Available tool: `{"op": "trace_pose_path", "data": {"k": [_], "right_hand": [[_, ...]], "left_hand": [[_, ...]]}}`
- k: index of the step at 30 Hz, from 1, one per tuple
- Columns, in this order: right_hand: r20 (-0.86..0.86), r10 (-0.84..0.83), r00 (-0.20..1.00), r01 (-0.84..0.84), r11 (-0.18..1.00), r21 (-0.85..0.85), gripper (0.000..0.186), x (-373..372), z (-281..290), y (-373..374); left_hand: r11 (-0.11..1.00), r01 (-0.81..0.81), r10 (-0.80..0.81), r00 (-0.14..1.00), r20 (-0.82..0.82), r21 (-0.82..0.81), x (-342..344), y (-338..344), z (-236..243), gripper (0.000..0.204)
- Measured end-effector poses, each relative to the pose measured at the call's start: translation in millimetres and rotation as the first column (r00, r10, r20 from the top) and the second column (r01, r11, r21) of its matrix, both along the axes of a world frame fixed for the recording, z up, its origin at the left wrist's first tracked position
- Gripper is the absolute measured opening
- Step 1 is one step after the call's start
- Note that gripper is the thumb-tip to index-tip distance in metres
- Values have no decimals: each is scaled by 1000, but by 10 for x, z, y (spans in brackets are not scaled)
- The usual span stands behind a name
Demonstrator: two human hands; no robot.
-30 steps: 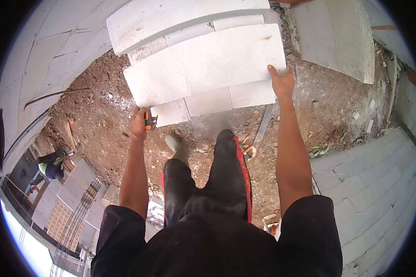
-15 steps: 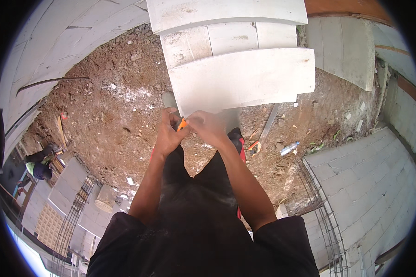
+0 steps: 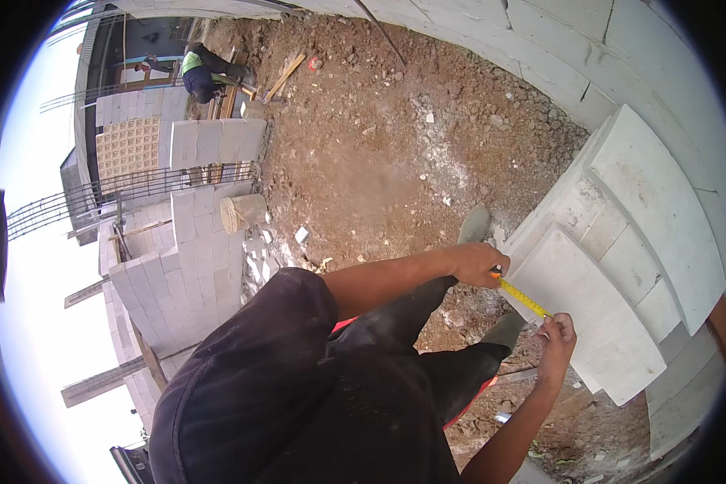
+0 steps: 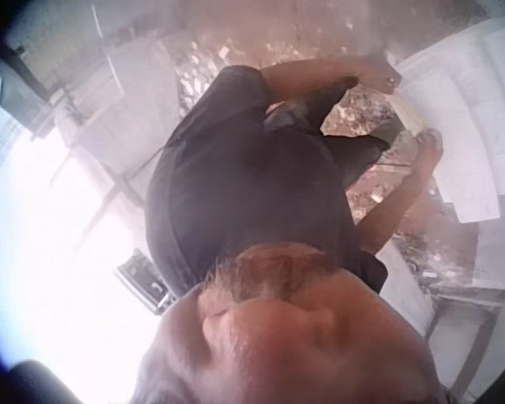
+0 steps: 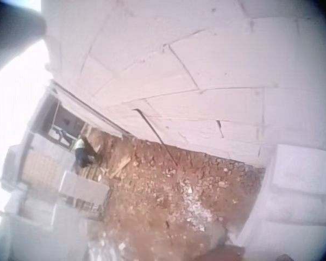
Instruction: The person measures a lightweight concrete block with a tape measure, marks it, and then cuts through the block using a hand saw while holding it steady with one hand.
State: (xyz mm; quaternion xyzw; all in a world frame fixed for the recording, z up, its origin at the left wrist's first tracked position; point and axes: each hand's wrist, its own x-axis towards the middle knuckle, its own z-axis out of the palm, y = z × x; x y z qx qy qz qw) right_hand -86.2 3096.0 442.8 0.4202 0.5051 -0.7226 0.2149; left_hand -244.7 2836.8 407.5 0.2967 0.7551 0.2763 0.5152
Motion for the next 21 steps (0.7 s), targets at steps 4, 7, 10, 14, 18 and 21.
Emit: {"op": "trace_pose_path", "data": {"k": [4,7,10,14,18,21], "right_hand": [[1,-249,969,245,955,169,17,278,-409,819],[-4,-292,956,284,926,250,14,418,-604,1186],[-71,-321,945,323,867,379,12,452,-883,1352],[-256,-264,930,364,760,538,22,374,-914,1335],[-138,83,987,76,515,854,31,221,-775,1135],[-140,93,986,78,487,870,37,245,-788,1181]], "left_hand": [[989,-61,48,994,-99,-133,-60,39,-356,29],[990,-96,71,970,-231,-99,-99,367,-492,22],[993,-52,12,939,-344,-108,-131,661,-672,21],[989,-5,-66,875,-479,-145,-200,957,-684,20],[988,-8,-45,942,-332,-156,-303,840,-691,23],[986,-5,-44,957,-286,-168,-418,933,-572,26]]}}
